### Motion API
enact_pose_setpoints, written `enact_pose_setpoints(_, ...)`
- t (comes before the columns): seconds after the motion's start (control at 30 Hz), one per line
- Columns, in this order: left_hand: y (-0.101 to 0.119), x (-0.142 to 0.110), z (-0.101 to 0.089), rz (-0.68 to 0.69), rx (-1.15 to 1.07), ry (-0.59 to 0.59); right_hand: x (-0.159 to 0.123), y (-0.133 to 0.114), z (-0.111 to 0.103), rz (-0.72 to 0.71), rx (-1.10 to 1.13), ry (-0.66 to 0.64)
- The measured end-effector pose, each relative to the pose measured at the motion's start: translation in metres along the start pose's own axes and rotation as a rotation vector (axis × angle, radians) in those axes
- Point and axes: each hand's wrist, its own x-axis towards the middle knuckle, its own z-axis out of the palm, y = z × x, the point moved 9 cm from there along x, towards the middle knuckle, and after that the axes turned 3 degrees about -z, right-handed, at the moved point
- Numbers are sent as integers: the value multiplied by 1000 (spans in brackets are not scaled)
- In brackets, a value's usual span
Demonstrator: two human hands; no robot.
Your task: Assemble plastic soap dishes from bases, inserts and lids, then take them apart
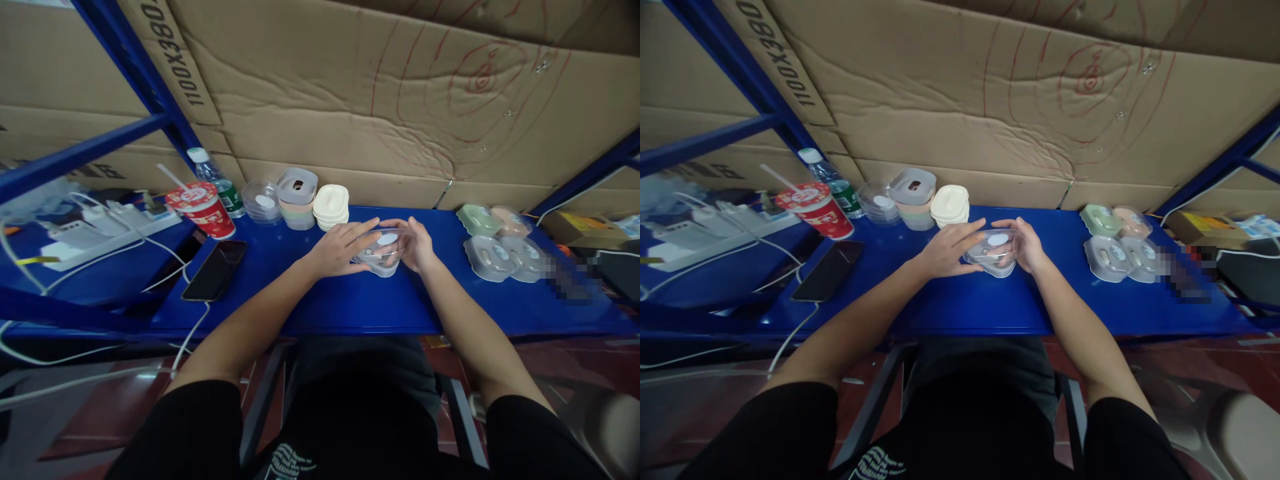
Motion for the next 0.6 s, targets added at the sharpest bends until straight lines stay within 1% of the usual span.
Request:
enact_pose_setpoints(0.07,-4,-1,1,-25,-10,-7,0,-1,5,-1,-31,-41)
enact_pose_setpoints(0.1,-9,-2,0,-58,-12,6,0,-2,8,-9,-42,-66)
enact_pose_setpoints(0.17,-26,-7,-8,-163,-5,75,-1,-6,16,-50,-52,-103)
enact_pose_setpoints(0.2,-38,-12,-16,-236,6,135,-1,-9,18,-82,-55,-103)
enact_pose_setpoints(0.27,-66,-27,-42,-413,50,317,-1,-16,17,-157,-65,-62)
enact_pose_setpoints(0.33,-94,-51,-75,-585,107,567,-1,-20,11,-216,-81,8)
enact_pose_setpoints(0.37,-107,-66,-93,-658,126,720,-1,-21,7,-233,-89,37)
enact_pose_setpoints(0.4,-118,-80,-107,-713,125,844,-1,-21,3,-244,-93,59)
enact_pose_setpoints(0.43,-131,-92,-115,-779,116,910,-1,-20,0,-248,-95,74)
enact_pose_setpoints(0.47,-145,-103,-120,-873,111,938,-1,-19,-3,-245,-96,83)
enact_pose_setpoints(0.5,-158,-110,-121,-960,100,928,0,-18,-5,-236,-100,88)
enact_pose_setpoints(0.6,-183,-125,-114,-1099,35,898,2,-12,-6,-198,-123,75)
